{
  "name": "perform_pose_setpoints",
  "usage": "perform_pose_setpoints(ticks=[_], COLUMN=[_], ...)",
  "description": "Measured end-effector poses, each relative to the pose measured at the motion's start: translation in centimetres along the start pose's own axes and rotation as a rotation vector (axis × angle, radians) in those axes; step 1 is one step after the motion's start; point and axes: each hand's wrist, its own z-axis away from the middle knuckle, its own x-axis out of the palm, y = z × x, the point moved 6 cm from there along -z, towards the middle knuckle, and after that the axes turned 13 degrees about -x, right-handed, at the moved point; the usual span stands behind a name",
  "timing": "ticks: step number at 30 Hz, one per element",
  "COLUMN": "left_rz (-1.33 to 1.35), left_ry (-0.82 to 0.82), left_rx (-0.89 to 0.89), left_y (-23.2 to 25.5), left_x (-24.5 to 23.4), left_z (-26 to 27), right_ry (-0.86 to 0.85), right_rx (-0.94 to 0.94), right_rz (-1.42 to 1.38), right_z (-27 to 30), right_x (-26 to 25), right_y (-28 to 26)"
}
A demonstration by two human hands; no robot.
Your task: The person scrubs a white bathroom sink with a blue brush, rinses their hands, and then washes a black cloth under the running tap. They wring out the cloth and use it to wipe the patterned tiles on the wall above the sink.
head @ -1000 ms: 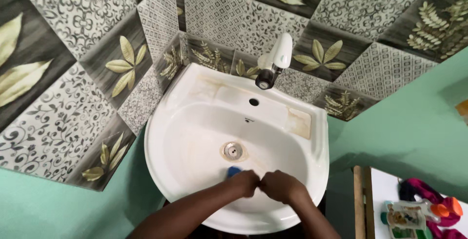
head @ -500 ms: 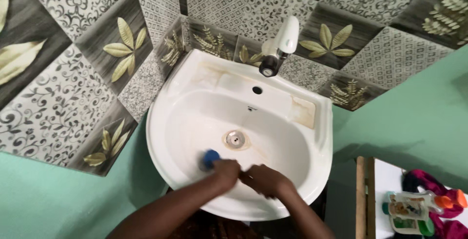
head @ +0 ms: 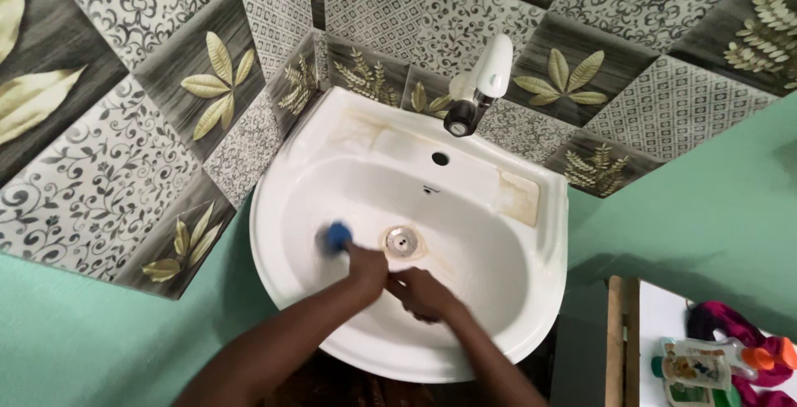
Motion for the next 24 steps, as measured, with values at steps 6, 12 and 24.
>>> perform_pose_setpoints(ticks=[6,12,24], left_rz=[0.079,-0.035,0.119], left_ry=[-0.129,0.162,-0.090], left_rx=[0.330,-0.024,0.168], left_y=[3.7,-5.9,0.3], left_x=[-2.2,-2.6,-0.1], left_z=[6.0,-1.1,3.4], right_ry=[-0.311,0.033,-0.311], right_rx=[0.106,-0.014,0.160], right_rz=[-0.251,-0.798,-0.141], right_z=[8.5,-2.3,4.7], right_x=[-4.3,1.7,-3.2], right_y=[0.2,-1.9,-2.1])
